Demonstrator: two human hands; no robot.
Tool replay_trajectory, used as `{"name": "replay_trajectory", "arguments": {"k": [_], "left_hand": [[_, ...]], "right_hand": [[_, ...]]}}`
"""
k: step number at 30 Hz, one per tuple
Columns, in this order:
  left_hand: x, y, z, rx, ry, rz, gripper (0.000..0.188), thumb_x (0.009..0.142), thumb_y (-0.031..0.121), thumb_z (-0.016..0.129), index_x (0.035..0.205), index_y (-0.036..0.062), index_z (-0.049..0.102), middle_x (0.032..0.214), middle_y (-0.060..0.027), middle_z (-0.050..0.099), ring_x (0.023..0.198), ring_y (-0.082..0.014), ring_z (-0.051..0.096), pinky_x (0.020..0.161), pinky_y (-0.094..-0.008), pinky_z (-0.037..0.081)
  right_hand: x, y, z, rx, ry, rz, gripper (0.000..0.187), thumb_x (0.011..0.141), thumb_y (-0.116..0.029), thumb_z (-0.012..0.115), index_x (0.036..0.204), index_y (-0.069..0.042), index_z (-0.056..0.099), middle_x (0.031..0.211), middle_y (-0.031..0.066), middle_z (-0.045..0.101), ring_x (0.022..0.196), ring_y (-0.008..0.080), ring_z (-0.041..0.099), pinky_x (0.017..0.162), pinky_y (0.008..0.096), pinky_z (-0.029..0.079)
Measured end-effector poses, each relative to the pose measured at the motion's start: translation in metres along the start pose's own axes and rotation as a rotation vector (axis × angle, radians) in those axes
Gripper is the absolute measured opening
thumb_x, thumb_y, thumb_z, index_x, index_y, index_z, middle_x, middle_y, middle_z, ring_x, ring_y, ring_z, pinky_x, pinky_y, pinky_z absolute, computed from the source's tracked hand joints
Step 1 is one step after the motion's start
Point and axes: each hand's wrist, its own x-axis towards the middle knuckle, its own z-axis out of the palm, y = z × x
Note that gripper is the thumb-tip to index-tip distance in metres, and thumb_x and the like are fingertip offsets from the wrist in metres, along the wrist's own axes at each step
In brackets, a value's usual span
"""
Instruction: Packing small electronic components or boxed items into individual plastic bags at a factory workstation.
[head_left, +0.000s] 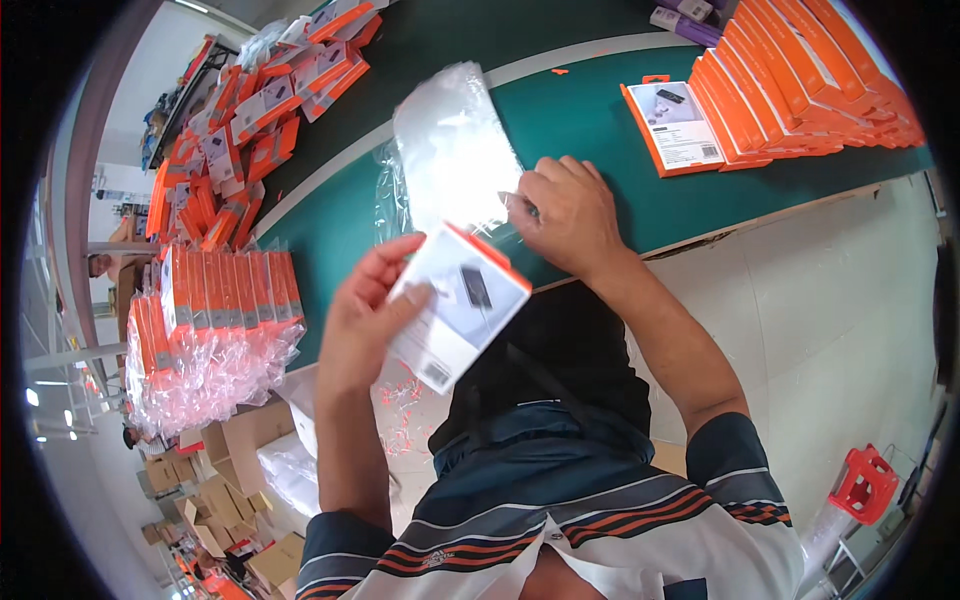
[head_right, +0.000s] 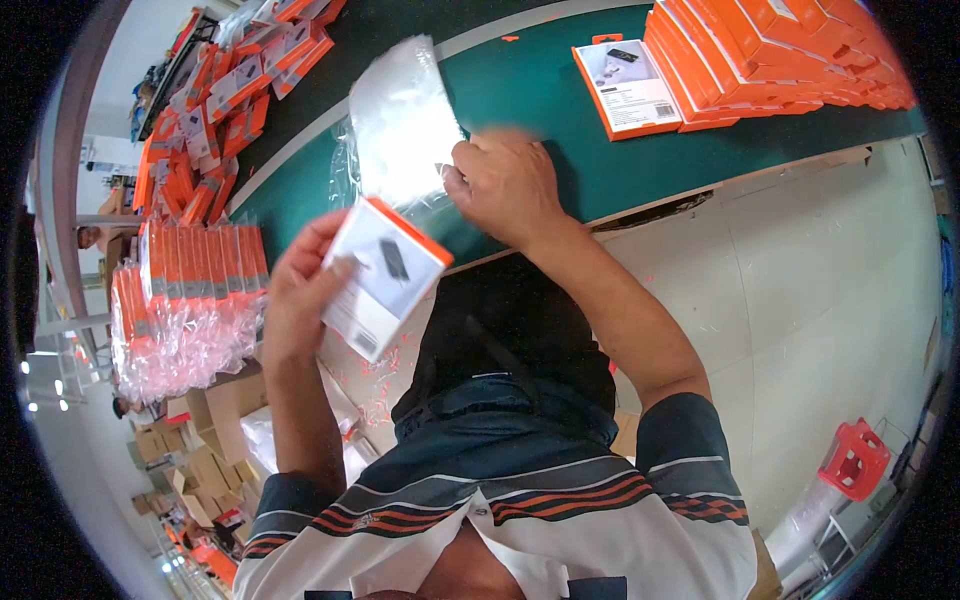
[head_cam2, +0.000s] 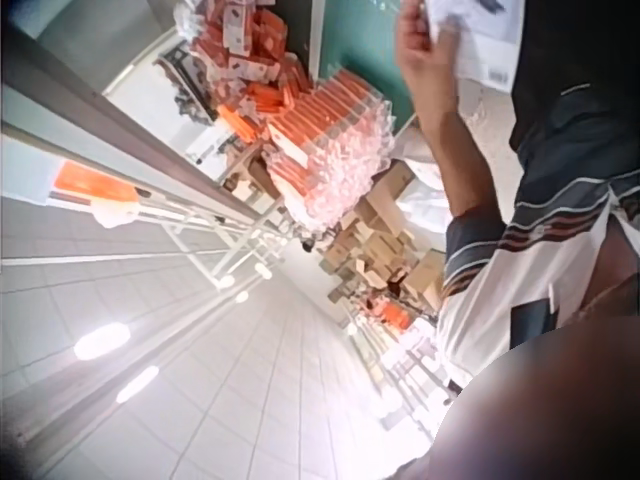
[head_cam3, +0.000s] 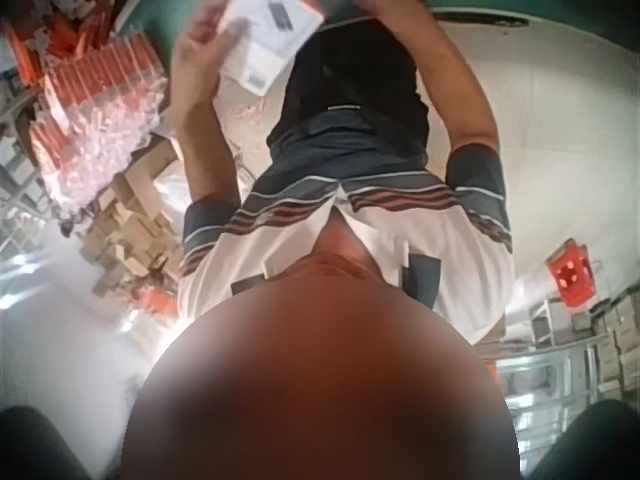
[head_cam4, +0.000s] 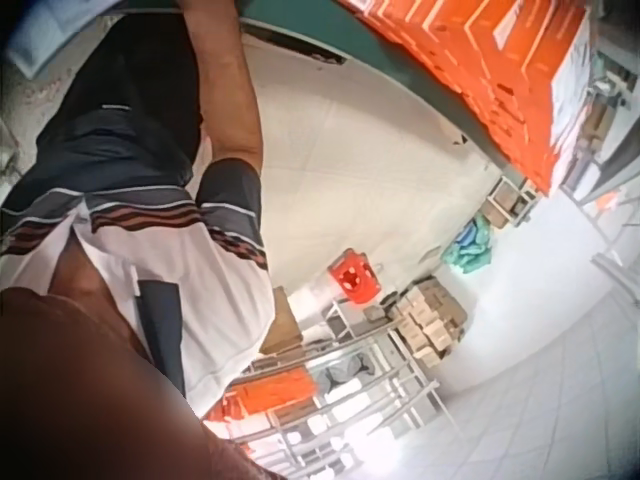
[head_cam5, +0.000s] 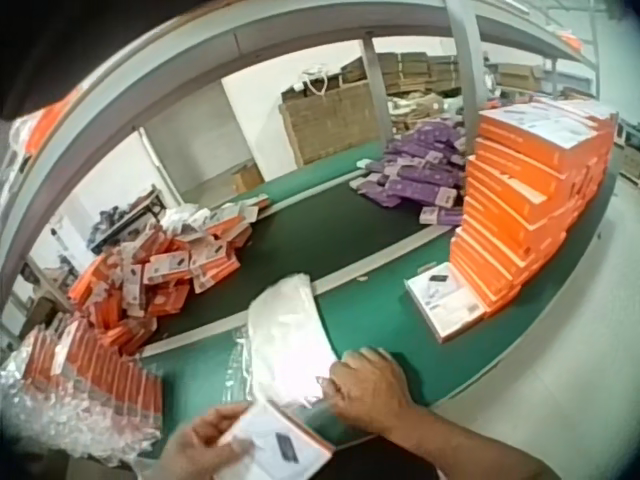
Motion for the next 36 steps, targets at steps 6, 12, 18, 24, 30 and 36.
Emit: {"name": "replay_trajectory", "arguments": {"k": [6,12,18,24,30,36], "left_hand": [[-0.013,-0.04,-0.003,0.007,0.033,-0.109,0.088,0.1,0.004,0.081,0.172,-0.0019,0.03,0.109,-0.0073,0.072,0.099,-0.0126,0.071,0.091,-0.0271,0.056],[-0.002,-0.049,-0.006,0.121,-0.081,-0.137,0.09,0.101,0.003,0.08,0.174,0.0008,0.027,0.11,-0.006,0.07,0.101,-0.0122,0.069,0.092,-0.0271,0.055],[0.002,-0.049,-0.005,0.155,-0.103,-0.143,0.092,0.101,0.004,0.081,0.175,-0.0004,0.026,0.109,-0.0053,0.069,0.101,-0.0111,0.067,0.092,-0.0262,0.054],[0.004,-0.055,-0.008,0.227,-0.131,-0.071,0.095,0.101,0.01,0.083,0.174,-0.0024,0.024,0.107,-0.0061,0.069,0.098,-0.0109,0.066,0.089,-0.0262,0.054],[0.007,-0.049,-0.007,0.171,-0.079,-0.07,0.084,0.103,0.011,0.082,0.172,-0.0023,0.035,0.111,-0.006,0.072,0.1,-0.0112,0.067,0.091,-0.026,0.054],[0.008,-0.056,-0.007,0.045,-0.031,-0.146,0.047,0.108,0.008,0.075,0.153,0.0009,0.065,0.123,-0.006,0.078,0.108,-0.0107,0.071,0.097,-0.027,0.057]], "right_hand": [[0.002,-0.02,-0.004,0.053,0.081,-0.036,0.028,0.089,-0.016,0.085,0.075,-0.011,0.061,0.077,0.0045,0.058,0.075,0.028,0.06,0.072,0.044,0.046],[-0.001,-0.03,-0.009,0.064,0.035,0.058,0.029,0.091,-0.017,0.085,0.076,-0.01,0.062,0.076,0.0043,0.061,0.074,0.0285,0.061,0.071,0.0442,0.046],[-0.003,-0.034,-0.011,0.064,-0.004,0.119,0.029,0.094,-0.021,0.085,0.077,-0.008,0.065,0.076,0.0051,0.062,0.074,0.0295,0.062,0.071,0.0449,0.047],[0.0,-0.034,-0.009,0.048,-0.052,0.173,0.031,0.095,-0.024,0.085,0.076,-0.008,0.065,0.075,0.0056,0.061,0.074,0.0298,0.061,0.072,0.0448,0.047],[-0.002,-0.034,-0.017,-0.014,-0.057,-0.068,0.029,0.092,-0.027,0.086,0.077,-0.009,0.069,0.08,0.0077,0.065,0.078,0.0293,0.064,0.076,0.0456,0.048],[-0.007,-0.033,-0.025,-0.033,-0.026,-0.238,0.026,0.085,-0.016,0.089,0.084,-0.009,0.064,0.083,0.0063,0.061,0.078,0.0277,0.062,0.074,0.0429,0.047]]}}
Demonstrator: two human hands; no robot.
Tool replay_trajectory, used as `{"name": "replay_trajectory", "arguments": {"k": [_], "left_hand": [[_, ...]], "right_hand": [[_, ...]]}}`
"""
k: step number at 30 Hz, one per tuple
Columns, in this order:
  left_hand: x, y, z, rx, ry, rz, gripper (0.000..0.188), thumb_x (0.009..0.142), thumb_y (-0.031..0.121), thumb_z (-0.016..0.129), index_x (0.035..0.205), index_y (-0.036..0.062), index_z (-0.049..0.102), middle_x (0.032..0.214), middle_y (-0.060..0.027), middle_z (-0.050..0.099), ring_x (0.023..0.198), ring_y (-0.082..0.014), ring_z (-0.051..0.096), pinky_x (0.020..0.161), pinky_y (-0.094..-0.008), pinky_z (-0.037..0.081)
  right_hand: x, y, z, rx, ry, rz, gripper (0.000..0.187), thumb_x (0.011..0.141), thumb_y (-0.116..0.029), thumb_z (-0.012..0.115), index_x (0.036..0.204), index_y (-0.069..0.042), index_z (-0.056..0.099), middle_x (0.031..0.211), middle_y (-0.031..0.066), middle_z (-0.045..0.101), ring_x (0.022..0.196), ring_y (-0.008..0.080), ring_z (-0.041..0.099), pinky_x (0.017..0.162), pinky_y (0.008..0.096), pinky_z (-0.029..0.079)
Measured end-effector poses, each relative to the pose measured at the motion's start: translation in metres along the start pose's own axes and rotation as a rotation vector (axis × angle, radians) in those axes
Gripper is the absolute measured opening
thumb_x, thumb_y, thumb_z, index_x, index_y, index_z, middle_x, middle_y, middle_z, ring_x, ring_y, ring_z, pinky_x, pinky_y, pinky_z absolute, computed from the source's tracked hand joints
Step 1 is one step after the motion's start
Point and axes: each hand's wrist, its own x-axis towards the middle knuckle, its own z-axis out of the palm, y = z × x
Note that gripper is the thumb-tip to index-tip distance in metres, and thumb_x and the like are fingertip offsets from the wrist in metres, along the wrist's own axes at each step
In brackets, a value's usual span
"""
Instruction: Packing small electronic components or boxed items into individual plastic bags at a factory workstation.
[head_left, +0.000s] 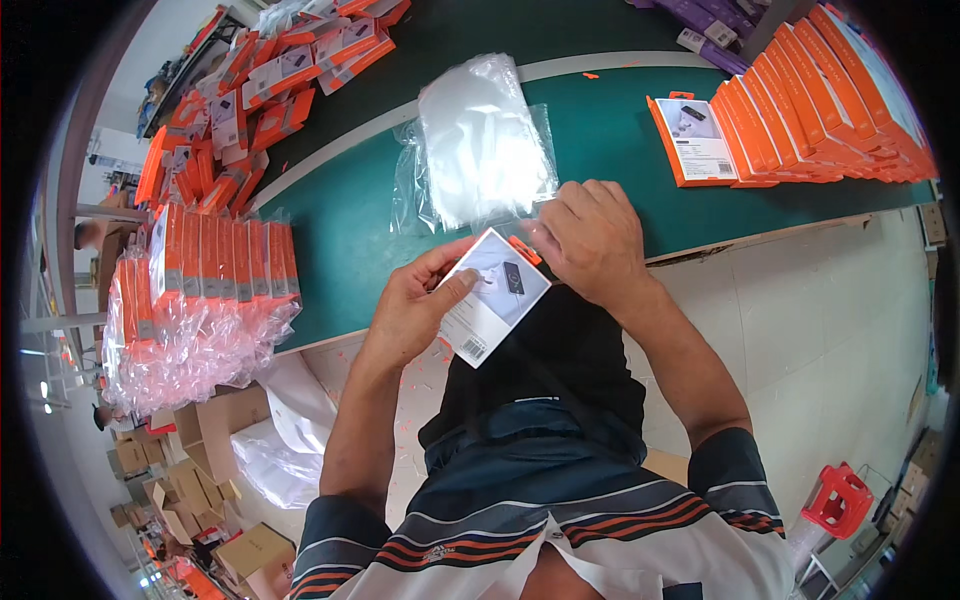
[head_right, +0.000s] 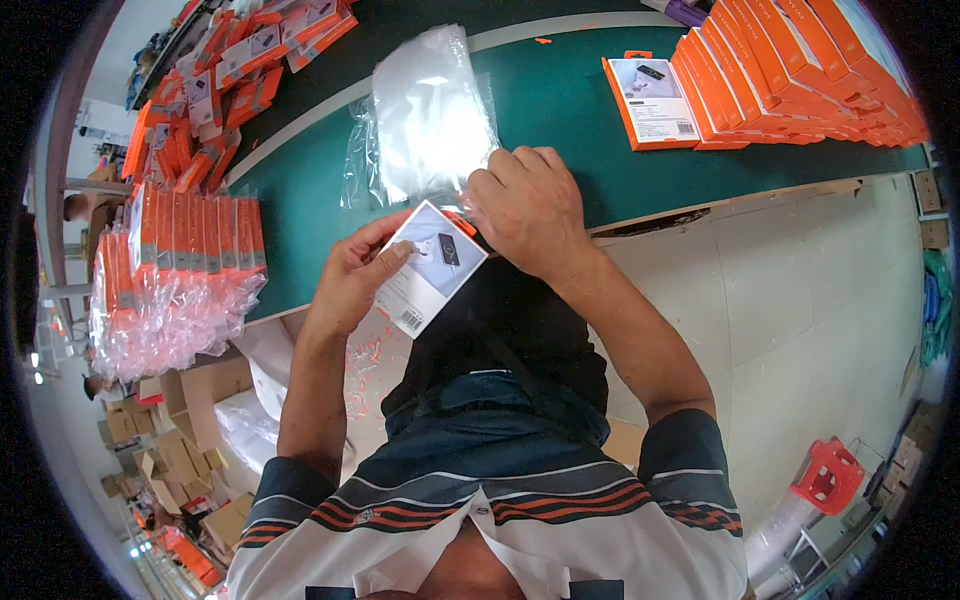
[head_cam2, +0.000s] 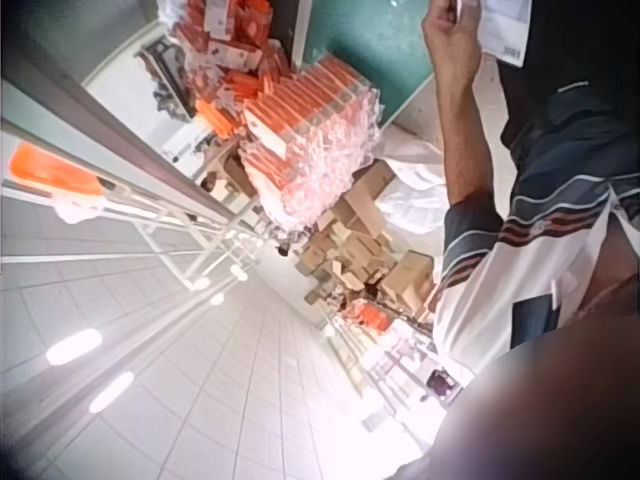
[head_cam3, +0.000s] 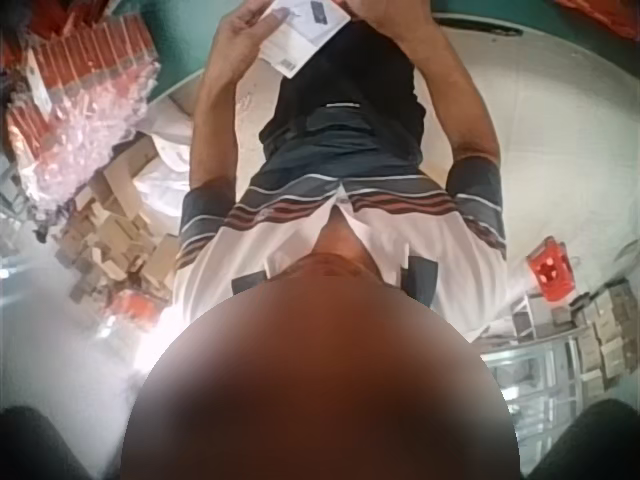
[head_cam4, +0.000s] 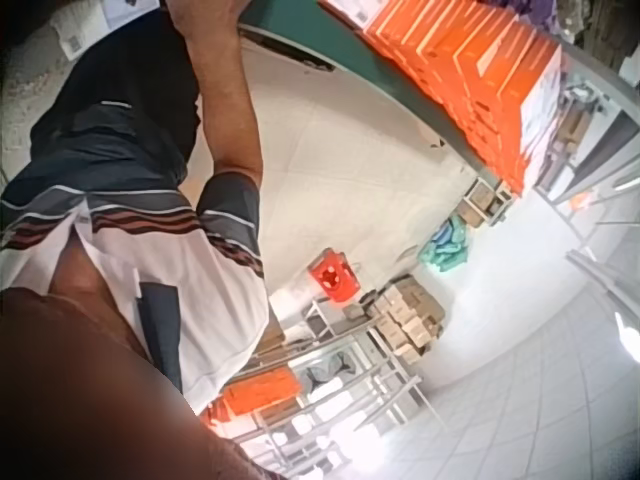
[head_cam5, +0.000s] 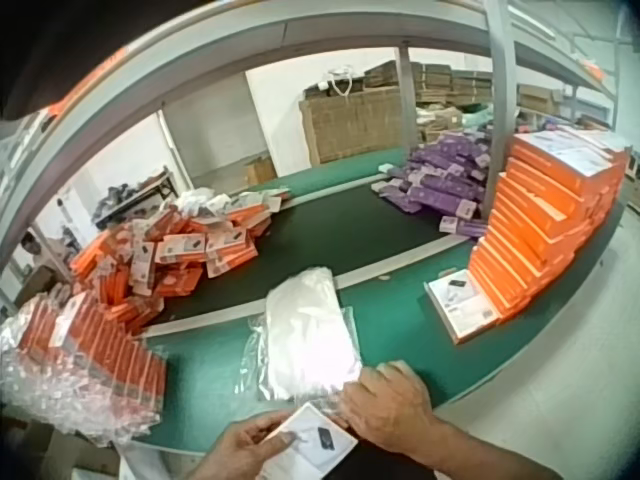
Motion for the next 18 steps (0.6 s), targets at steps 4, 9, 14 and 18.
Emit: {"name": "replay_trajectory", "arguments": {"k": [4,9,14,18], "left_hand": [[-0.002,-0.008,0.003,-0.069,0.059,0.02,0.042,0.109,0.009,0.073,0.15,0.0012,0.069,0.123,-0.0066,0.079,0.107,-0.0111,0.073,0.096,-0.0279,0.058],[-0.005,-0.017,0.001,-0.167,0.134,0.078,0.043,0.107,0.008,0.075,0.148,-0.0003,0.069,0.124,-0.0085,0.08,0.108,-0.0121,0.074,0.096,-0.0286,0.059],[-0.008,-0.024,-0.01,-0.308,0.156,0.1,0.042,0.105,0.008,0.076,0.146,-0.0019,0.07,0.125,-0.0101,0.081,0.107,-0.0135,0.075,0.096,-0.029,0.06],[-0.013,-0.026,-0.007,-0.371,0.179,0.082,0.041,0.105,0.007,0.075,0.144,-0.0022,0.071,0.124,-0.011,0.081,0.107,-0.0148,0.076,0.096,-0.0293,0.06]], "right_hand": [[-0.017,-0.011,0.0,-0.061,0.103,0.077,0.027,0.083,-0.011,0.089,0.087,-0.009,0.062,0.085,0.007,0.06,0.077,0.0277,0.062,0.071,0.0419,0.048],[-0.036,-0.034,-0.006,0.054,0.003,0.131,0.022,0.087,-0.005,0.086,0.092,-0.008,0.065,0.089,0.008,0.063,0.079,0.029,0.065,0.07,0.042,0.051],[-0.039,-0.036,-0.01,0.382,-0.074,0.165,0.013,0.094,-0.004,0.081,0.096,-0.006,0.068,0.092,0.0088,0.065,0.081,0.0306,0.067,0.07,0.0422,0.054],[-0.04,-0.026,-0.009,0.507,-0.156,0.238,0.01,0.096,-0.005,0.079,0.097,-0.006,0.069,0.093,0.0092,0.065,0.082,0.0312,0.067,0.07,0.042,0.054]]}}
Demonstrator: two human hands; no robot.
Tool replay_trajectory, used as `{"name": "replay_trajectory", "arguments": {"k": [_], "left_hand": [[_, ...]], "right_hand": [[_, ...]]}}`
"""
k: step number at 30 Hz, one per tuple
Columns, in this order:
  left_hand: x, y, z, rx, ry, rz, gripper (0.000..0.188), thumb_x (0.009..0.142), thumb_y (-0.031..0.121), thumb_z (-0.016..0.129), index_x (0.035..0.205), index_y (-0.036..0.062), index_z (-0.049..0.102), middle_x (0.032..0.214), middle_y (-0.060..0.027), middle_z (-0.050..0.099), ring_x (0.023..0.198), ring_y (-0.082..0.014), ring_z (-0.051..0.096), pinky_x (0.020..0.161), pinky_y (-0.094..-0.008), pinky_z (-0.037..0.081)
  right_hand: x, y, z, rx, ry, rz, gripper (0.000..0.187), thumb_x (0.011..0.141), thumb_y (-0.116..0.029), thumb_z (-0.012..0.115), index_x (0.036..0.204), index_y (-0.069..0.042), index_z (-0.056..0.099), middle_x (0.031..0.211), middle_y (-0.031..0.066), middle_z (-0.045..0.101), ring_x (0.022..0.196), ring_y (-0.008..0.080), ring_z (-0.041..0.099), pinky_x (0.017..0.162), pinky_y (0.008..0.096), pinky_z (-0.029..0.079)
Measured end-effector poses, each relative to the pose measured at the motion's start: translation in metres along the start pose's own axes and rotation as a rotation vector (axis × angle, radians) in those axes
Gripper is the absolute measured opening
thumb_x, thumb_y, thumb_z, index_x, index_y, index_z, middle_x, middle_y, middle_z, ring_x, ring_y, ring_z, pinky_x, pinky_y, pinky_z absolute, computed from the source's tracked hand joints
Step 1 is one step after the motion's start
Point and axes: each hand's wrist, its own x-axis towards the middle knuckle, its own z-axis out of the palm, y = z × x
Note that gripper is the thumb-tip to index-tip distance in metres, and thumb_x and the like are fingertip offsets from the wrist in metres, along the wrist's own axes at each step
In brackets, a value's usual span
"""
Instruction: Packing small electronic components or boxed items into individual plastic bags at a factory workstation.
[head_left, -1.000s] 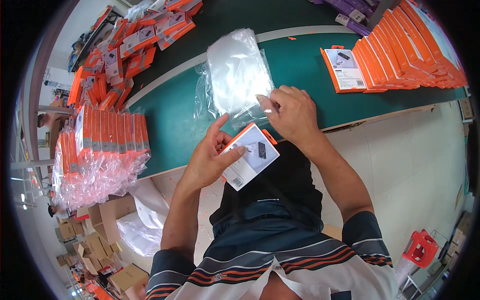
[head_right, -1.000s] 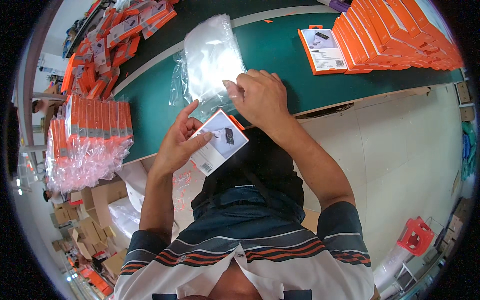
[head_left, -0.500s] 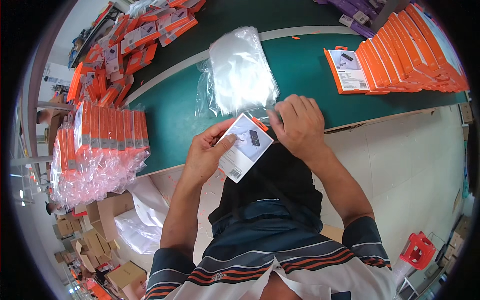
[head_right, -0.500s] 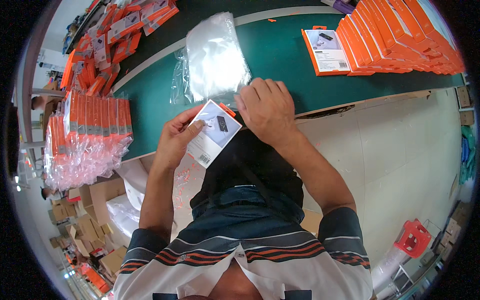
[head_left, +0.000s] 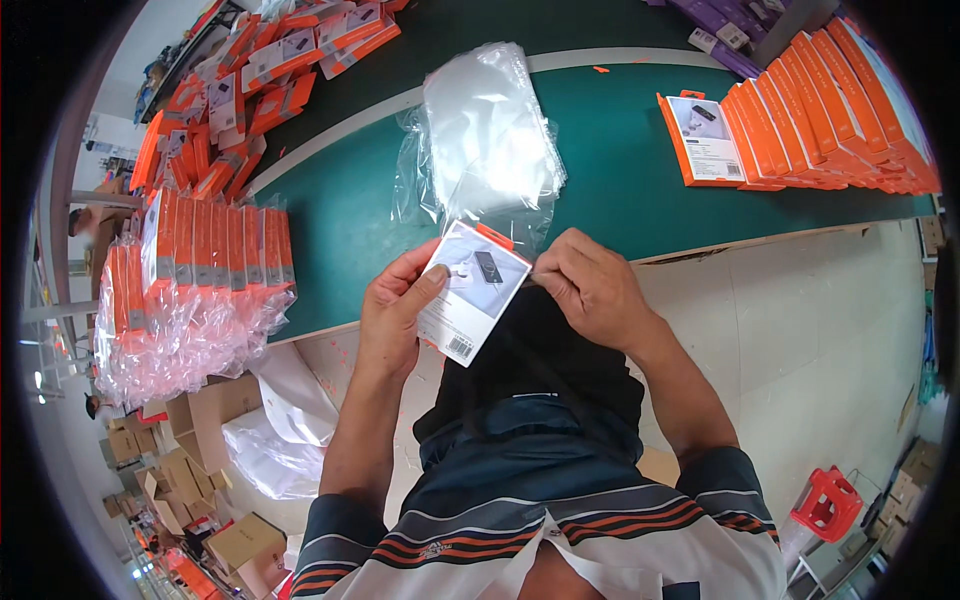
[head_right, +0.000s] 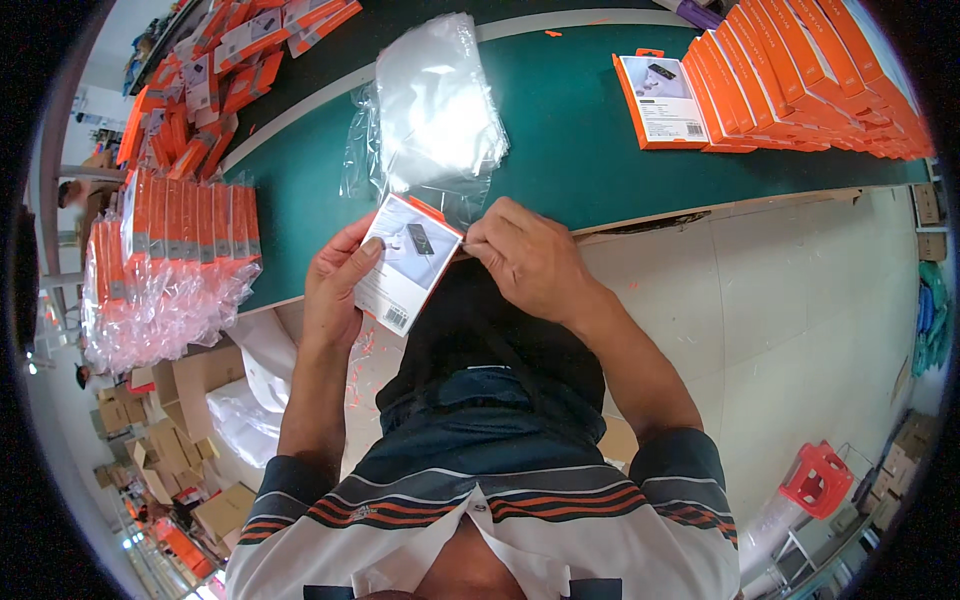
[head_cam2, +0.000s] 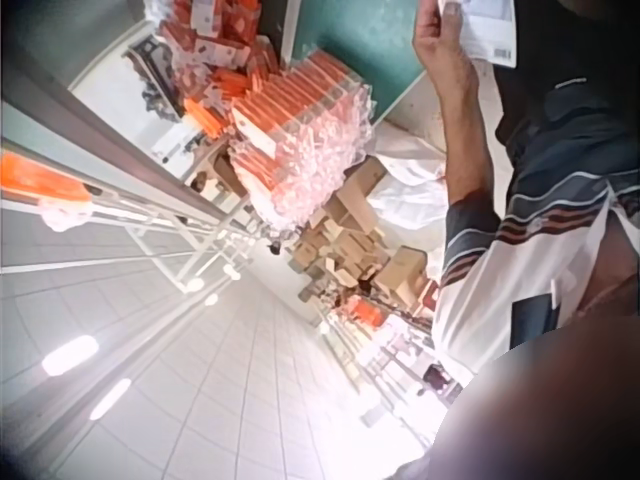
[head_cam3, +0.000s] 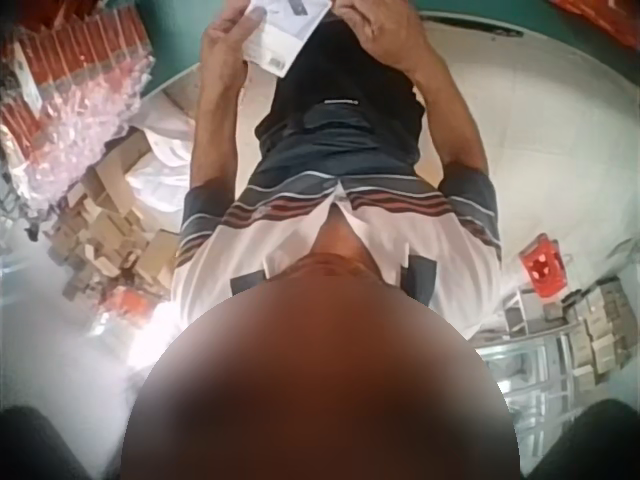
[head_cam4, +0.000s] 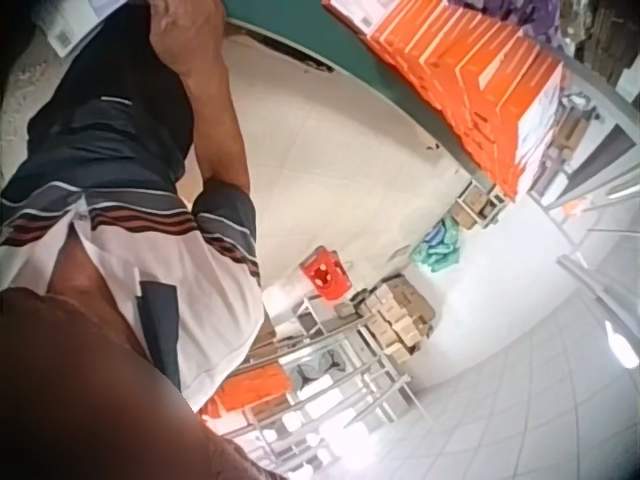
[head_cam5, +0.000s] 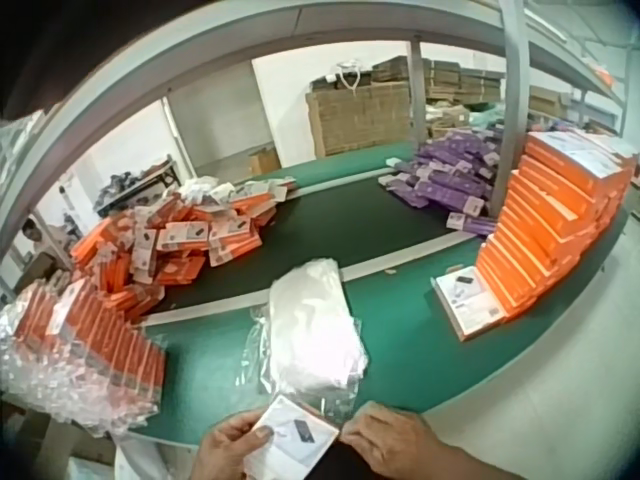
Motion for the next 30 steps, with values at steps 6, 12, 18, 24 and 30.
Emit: {"name": "replay_trajectory", "arguments": {"k": [6,12,18,24,30], "left_hand": [[-0.006,0.0,0.003,-0.095,0.058,0.001,0.04,0.107,0.007,0.073,0.146,-0.002,0.069,0.126,-0.0112,0.08,0.108,-0.0144,0.076,0.096,-0.0299,0.061],[-0.022,-0.027,0.014,-0.097,0.174,0.081,0.038,0.109,0.008,0.07,0.145,-0.0028,0.066,0.129,-0.0114,0.077,0.11,-0.0145,0.074,0.099,-0.0291,0.059],[-0.087,-0.091,0.012,0.37,0.276,0.357,0.033,0.111,0.004,0.066,0.144,-0.0018,0.066,0.126,-0.0103,0.076,0.108,-0.0133,0.072,0.095,-0.0282,0.058],[-0.115,-0.126,-0.039,0.483,0.142,0.033,0.024,0.112,0.005,0.065,0.135,-0.0021,0.071,0.116,-0.0083,0.078,0.098,-0.0116,0.072,0.084,-0.0289,0.059],[-0.071,-0.154,-0.076,0.466,-0.048,-0.439,0.016,0.112,0.009,0.068,0.121,-0.0031,0.075,0.108,-0.007,0.08,0.095,-0.011,0.073,0.087,-0.0276,0.059]], "right_hand": [[-0.002,-0.01,0.008,-0.005,-0.046,-0.068,0.009,0.097,-0.004,0.078,0.098,-0.005,0.069,0.094,0.0095,0.064,0.081,0.0308,0.067,0.07,0.0414,0.053],[-0.019,-0.042,0.028,0.238,-0.095,0.011,0.011,0.096,-0.002,0.079,0.098,-0.004,0.068,0.094,0.0108,0.063,0.08,0.0309,0.066,0.068,0.0413,0.053],[-0.064,-0.042,0.043,0.211,-0.068,0.136,0.014,0.095,-0.002,0.08,0.101,-0.004,0.068,0.094,0.0116,0.062,0.079,0.031,0.066,0.068,0.0411,0.053],[-0.11,-0.026,0.057,0.254,-0.292,0.227,0.012,0.097,-0.005,0.079,0.102,-0.004,0.068,0.094,0.0128,0.061,0.077,0.0313,0.065,0.069,0.0407,0.054],[-0.106,-0.007,0.072,0.353,-0.482,0.374,0.011,0.098,-0.01,0.078,0.1,-0.005,0.069,0.092,0.0124,0.062,0.077,0.0315,0.066,0.069,0.042,0.054]]}}
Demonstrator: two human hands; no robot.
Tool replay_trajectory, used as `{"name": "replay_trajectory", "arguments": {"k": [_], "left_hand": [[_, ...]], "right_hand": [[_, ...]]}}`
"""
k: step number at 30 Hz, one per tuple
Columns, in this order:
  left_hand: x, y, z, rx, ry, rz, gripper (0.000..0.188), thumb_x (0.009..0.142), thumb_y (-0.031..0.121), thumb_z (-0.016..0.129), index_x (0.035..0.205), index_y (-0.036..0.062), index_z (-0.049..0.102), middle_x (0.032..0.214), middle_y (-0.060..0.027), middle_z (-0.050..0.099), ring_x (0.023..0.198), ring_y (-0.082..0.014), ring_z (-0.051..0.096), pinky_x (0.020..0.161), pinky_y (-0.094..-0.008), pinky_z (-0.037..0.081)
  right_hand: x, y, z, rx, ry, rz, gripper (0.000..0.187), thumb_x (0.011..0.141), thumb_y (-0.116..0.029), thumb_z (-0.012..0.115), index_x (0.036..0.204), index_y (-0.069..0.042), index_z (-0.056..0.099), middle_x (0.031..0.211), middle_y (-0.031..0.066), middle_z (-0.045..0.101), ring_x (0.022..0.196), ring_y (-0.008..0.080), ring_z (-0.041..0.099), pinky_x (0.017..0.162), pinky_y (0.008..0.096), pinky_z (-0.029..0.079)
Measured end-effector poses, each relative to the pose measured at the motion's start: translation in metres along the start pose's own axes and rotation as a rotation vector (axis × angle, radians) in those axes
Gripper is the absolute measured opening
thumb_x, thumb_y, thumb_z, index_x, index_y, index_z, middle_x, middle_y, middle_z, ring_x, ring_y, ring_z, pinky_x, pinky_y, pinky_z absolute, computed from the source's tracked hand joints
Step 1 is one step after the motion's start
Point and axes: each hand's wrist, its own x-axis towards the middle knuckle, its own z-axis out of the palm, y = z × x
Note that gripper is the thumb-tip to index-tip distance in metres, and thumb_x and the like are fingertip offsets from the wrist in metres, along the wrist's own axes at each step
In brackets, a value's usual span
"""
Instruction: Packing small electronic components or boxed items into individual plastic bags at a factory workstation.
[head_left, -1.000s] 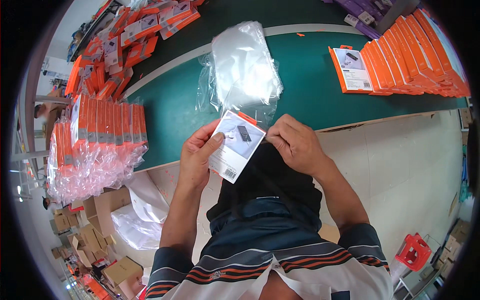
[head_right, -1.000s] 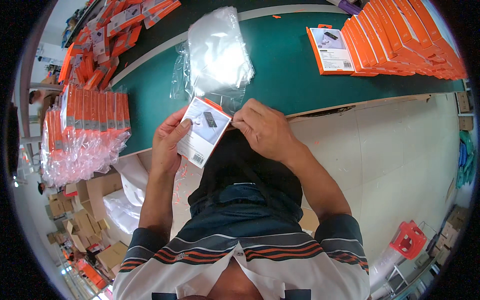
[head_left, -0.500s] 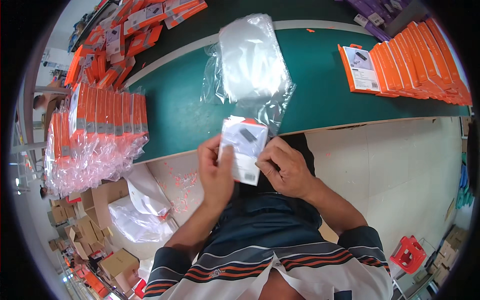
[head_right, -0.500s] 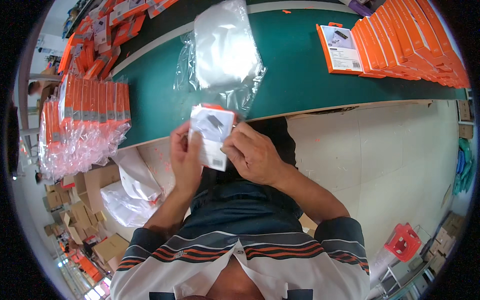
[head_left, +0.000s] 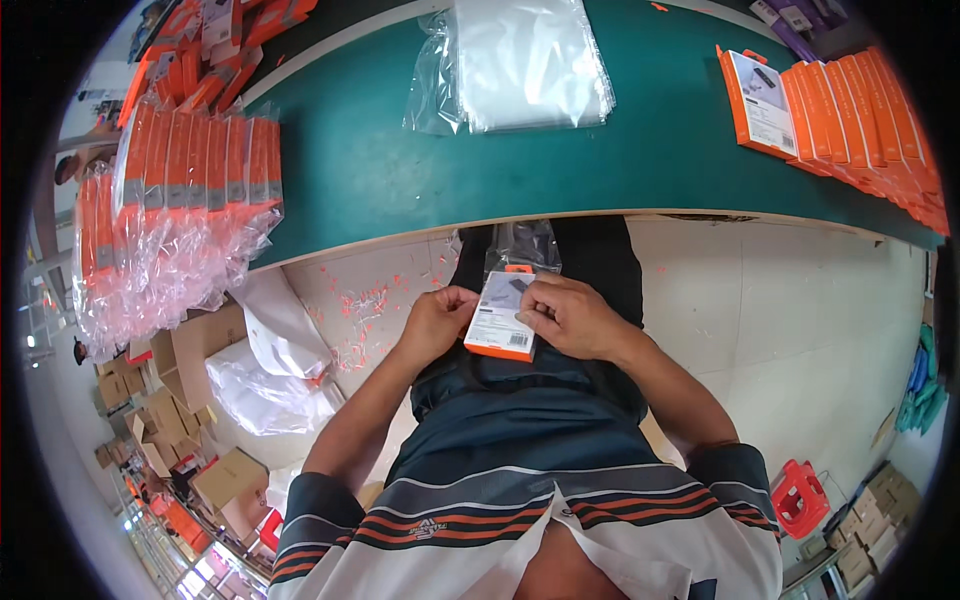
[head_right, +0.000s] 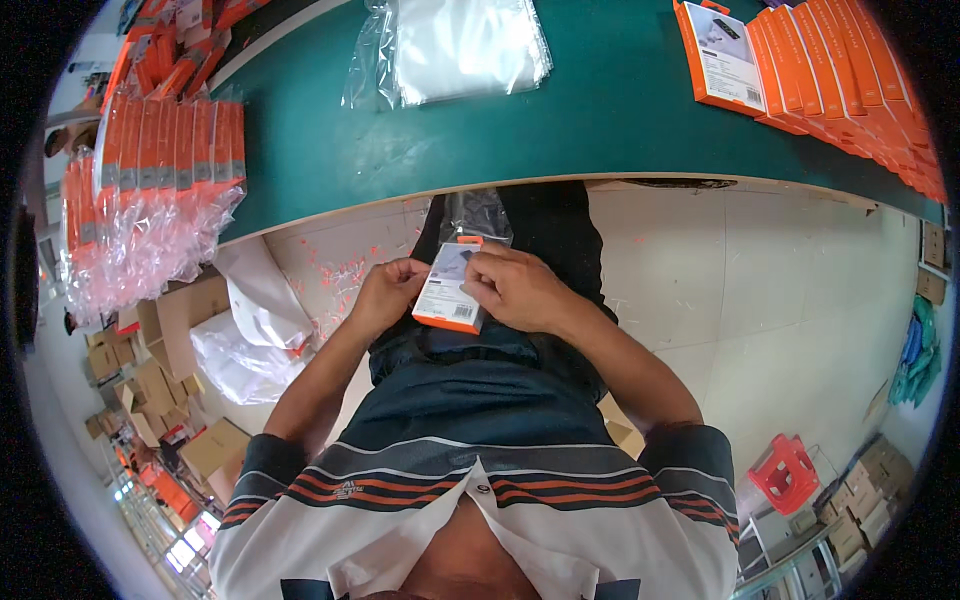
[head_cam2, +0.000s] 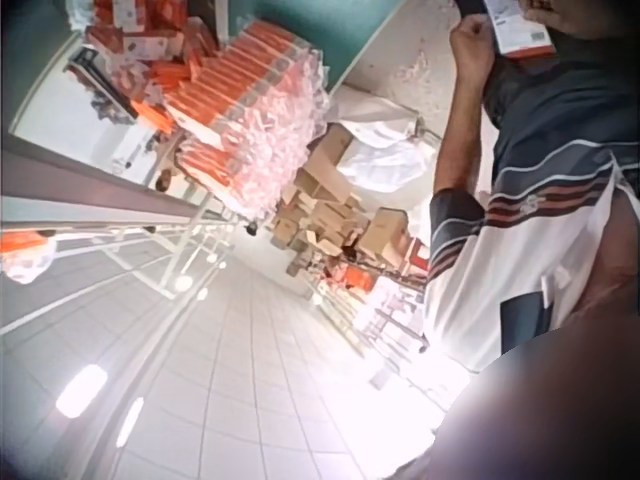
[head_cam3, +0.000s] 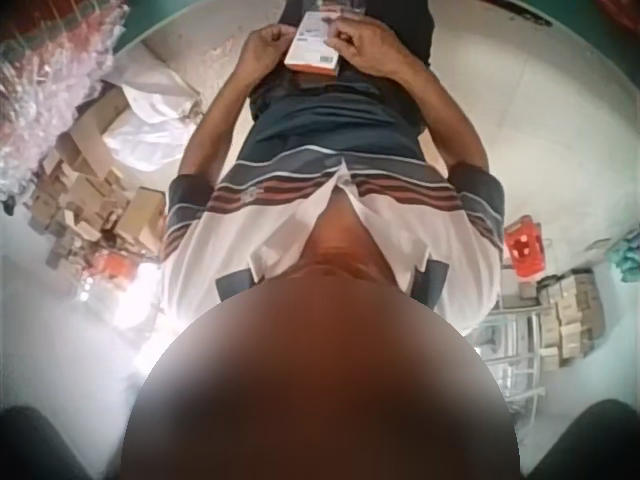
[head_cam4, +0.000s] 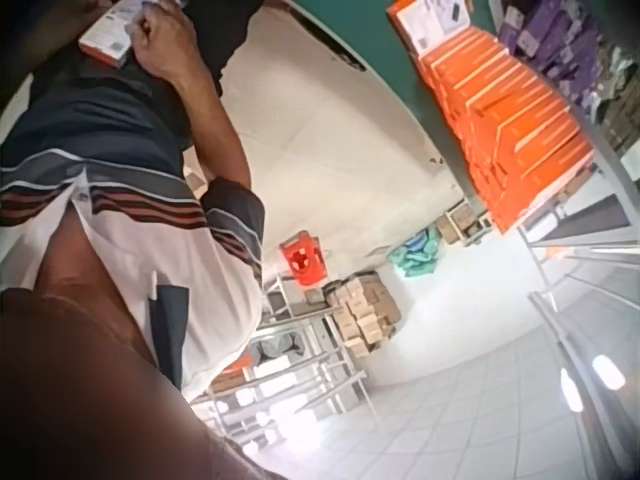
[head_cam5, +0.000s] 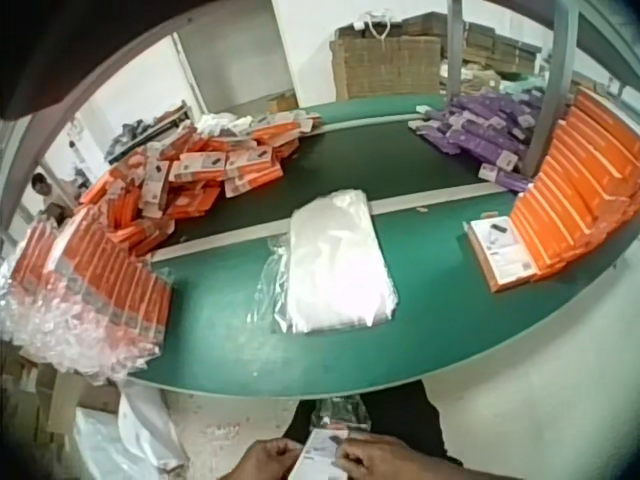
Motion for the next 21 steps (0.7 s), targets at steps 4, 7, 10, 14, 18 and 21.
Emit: {"name": "replay_trajectory", "arguments": {"k": [4,7,10,14,18,21], "left_hand": [[-0.031,0.024,-0.004,0.272,0.047,0.133,0.014,0.11,0.011,0.071,0.115,-0.0014,0.076,0.103,-0.0072,0.078,0.088,-0.0113,0.072,0.082,-0.0277,0.058],[-0.073,0.057,-0.01,0.421,0.055,0.215,0.013,0.108,0.011,0.073,0.112,-0.0005,0.076,0.102,-0.0071,0.076,0.088,-0.0124,0.072,0.081,-0.0283,0.057],[-0.091,0.065,-0.022,0.487,0.0,0.227,0.012,0.106,0.012,0.073,0.109,0.0001,0.076,0.102,-0.007,0.074,0.09,-0.0141,0.072,0.082,-0.0292,0.057],[-0.083,0.043,-0.04,0.312,-0.182,0.228,0.012,0.106,0.01,0.073,0.114,0.0017,0.075,0.108,-0.0043,0.073,0.099,-0.0151,0.071,0.085,-0.0311,0.056],[-0.013,0.02,-0.037,-0.186,-0.155,-0.051,0.031,0.106,0.014,0.075,0.135,0.0048,0.069,0.115,-0.0038,0.073,0.109,-0.0158,0.07,0.089,-0.0307,0.056],[0.022,0.043,0.002,-0.261,-0.079,-0.234,0.044,0.107,0.017,0.077,0.146,0.006,0.061,0.115,-0.0019,0.07,0.099,-0.0132,0.068,0.086,-0.0292,0.057]], "right_hand": [[0.0,-0.019,-0.015,-0.17,-0.101,0.043,0.011,0.099,-0.013,0.078,0.099,-0.006,0.069,0.09,0.0106,0.064,0.079,0.0314,0.068,0.07,0.0433,0.054],[-0.012,-0.046,-0.029,-0.101,-0.186,-0.039,0.012,0.099,-0.014,0.079,0.097,-0.008,0.069,0.09,0.0094,0.064,0.081,0.0317,0.069,0.071,0.0443,0.054],[-0.014,-0.063,-0.029,-0.049,-0.254,-0.073,0.013,0.099,-0.015,0.079,0.097,-0.008,0.068,0.09,0.0091,0.064,0.081,0.0325,0.069,0.072,0.0444,0.054],[-0.01,-0.058,-0.016,0.029,-0.378,-0.112,0.013,0.099,-0.015,0.079,0.096,-0.009,0.067,0.091,0.0088,0.064,0.083,0.0329,0.068,0.074,0.0443,0.054],[0.001,-0.055,0.002,0.104,-0.483,-0.148,0.013,0.1,-0.015,0.077,0.098,-0.009,0.066,0.093,0.0092,0.064,0.086,0.0331,0.068,0.077,0.0451,0.054],[0.002,-0.058,0.009,0.125,-0.517,-0.191,0.013,0.101,-0.015,0.076,0.098,-0.009,0.066,0.094,0.0098,0.065,0.09,0.0335,0.068,0.079,0.0464,0.055]]}}
